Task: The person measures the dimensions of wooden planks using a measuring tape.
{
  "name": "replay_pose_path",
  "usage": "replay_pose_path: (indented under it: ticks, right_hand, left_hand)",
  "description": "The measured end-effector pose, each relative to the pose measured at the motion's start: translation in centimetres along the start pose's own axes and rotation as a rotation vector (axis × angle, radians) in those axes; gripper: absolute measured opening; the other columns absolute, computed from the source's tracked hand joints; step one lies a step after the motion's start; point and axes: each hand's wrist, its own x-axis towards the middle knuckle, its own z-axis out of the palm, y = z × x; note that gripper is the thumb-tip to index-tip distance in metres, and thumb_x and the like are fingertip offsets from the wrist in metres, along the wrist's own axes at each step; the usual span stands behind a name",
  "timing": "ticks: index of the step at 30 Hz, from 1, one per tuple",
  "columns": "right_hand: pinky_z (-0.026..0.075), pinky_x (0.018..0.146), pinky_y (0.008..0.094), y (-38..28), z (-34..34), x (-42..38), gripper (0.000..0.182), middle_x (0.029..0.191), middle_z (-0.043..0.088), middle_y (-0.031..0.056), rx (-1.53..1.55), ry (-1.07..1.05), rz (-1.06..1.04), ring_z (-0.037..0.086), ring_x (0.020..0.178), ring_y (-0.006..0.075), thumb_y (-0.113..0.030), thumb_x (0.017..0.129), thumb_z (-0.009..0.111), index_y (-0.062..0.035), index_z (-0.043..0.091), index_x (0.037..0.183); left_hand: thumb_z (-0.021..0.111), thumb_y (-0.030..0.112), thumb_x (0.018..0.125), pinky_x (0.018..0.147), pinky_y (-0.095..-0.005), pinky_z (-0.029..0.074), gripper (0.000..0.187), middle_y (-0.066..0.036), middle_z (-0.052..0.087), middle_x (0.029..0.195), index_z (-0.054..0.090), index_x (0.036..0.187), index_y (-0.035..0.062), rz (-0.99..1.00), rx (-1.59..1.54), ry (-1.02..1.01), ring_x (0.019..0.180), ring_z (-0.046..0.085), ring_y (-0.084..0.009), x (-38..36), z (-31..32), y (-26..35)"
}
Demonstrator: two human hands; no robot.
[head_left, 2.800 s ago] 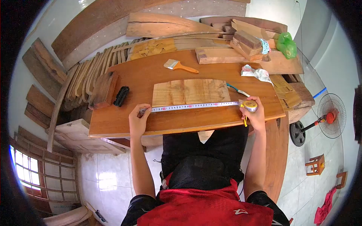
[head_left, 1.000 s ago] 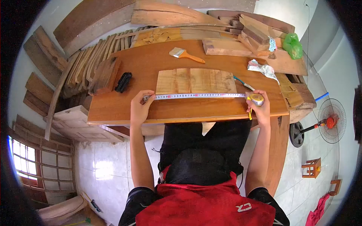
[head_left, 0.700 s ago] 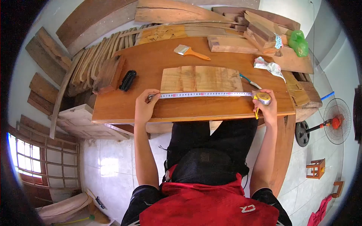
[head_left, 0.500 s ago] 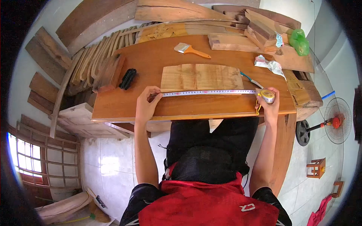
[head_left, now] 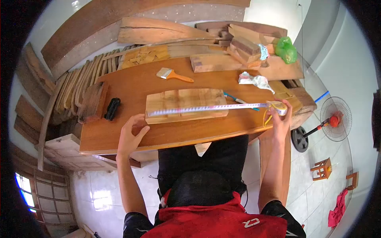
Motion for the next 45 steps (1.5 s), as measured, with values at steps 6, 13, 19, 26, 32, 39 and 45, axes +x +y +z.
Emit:
replay_pose_path:
  ticks: [6, 13, 19, 26, 32, 39, 45]
  right_hand:
    - [0.053, 0.061, 0.0327, 0.5, -2.4, -0.7, 0.038, 0.112, 0.062, 0.0118, 0.224, 0.179, 0.059, 0.062, 0.081, 0.0180, -0.012, 0.097, 0.064, -0.0092, 0.046, 0.130]
    - [0.053, 0.063, 0.0301, 2.7, -3.0, -5.5, 0.031, 0.105, 0.063, 0.0112, 0.296, 0.200, 0.221, 0.063, 0.077, 0.0188, -0.016, 0.099, 0.063, -0.0107, 0.047, 0.125]
    - [0.055, 0.064, 0.0357, 3.3, -2.6, -5.1, 0.028, 0.100, 0.064, 0.0107, 0.426, 0.253, 0.324, 0.063, 0.076, 0.0197, -0.025, 0.100, 0.062, -0.0112, 0.049, 0.121]
    - [0.059, 0.078, 0.0419, 2.2, 3.8, -5.3, 0.039, 0.102, 0.064, 0.0094, 0.432, 0.134, 0.439, 0.066, 0.088, 0.0226, -0.046, 0.099, 0.059, -0.0102, 0.053, 0.114]
    - [0.053, 0.078, 0.0337, 5.4, 10.2, -5.4, 0.044, 0.107, 0.062, 0.0039, 0.498, 0.036, 0.494, 0.062, 0.094, 0.0190, -0.038, 0.095, 0.069, -0.0130, 0.050, 0.126]
    - [0.051, 0.081, 0.0360, 4.4, 10.7, -5.4, 0.042, 0.112, 0.059, 0.0053, 0.530, 0.078, 0.546, 0.061, 0.099, 0.0169, -0.033, 0.096, 0.069, -0.0127, 0.045, 0.124]
    - [0.052, 0.078, 0.0404, 2.4, 11.6, -9.1, 0.037, 0.111, 0.059, 0.0072, 0.588, -0.032, 0.713, 0.061, 0.094, 0.0211, -0.034, 0.097, 0.066, -0.0144, 0.047, 0.121]
  left_hand:
    - [0.072, 0.010, 0.089, 0.073, -0.0294, 0.053, 0.012, -0.009, 0.071, 0.089, 0.071, 0.098, 0.0025, 0.087, -0.120, 0.039, 0.080, 0.066, -0.0159, -4.3, 3.3, 4.0]
    - [0.075, 0.016, 0.087, 0.062, -0.0304, 0.053, 0.015, -0.011, 0.071, 0.083, 0.071, 0.094, 0.0030, 0.151, -0.160, -0.224, 0.069, 0.068, -0.0179, -5.5, 7.3, 5.1]
    - [0.073, 0.025, 0.089, 0.080, -0.0422, 0.053, 0.027, -0.014, 0.072, 0.096, 0.069, 0.106, 0.0051, 0.031, 0.139, 0.358, 0.089, 0.066, -0.0334, -0.4, 2.6, 3.0]
    - [0.076, 0.037, 0.084, 0.100, -0.0473, 0.043, 0.051, -0.020, 0.065, 0.124, 0.065, 0.125, 0.0087, 0.017, 0.359, 0.103, 0.113, 0.058, -0.0390, 0.0, 2.5, 2.1]
    - [0.078, 0.037, 0.081, 0.110, -0.0486, 0.036, 0.052, -0.019, 0.064, 0.129, 0.070, 0.123, 0.0075, 0.034, 0.406, 0.159, 0.126, 0.052, -0.0385, 0.8, 3.6, -2.5]
    - [0.079, 0.013, 0.081, 0.107, -0.0409, 0.042, 0.050, -0.019, 0.064, 0.131, 0.066, 0.129, 0.0016, 0.007, -0.033, 0.189, 0.126, 0.055, -0.0321, 0.2, 2.3, 0.8]
    - [0.066, 0.008, 0.093, 0.108, -0.0366, 0.041, 0.047, -0.014, 0.050, 0.147, 0.057, 0.138, -0.0028, 0.227, -0.404, 0.430, 0.129, 0.052, -0.0247, 1.7, -0.6, 6.4]
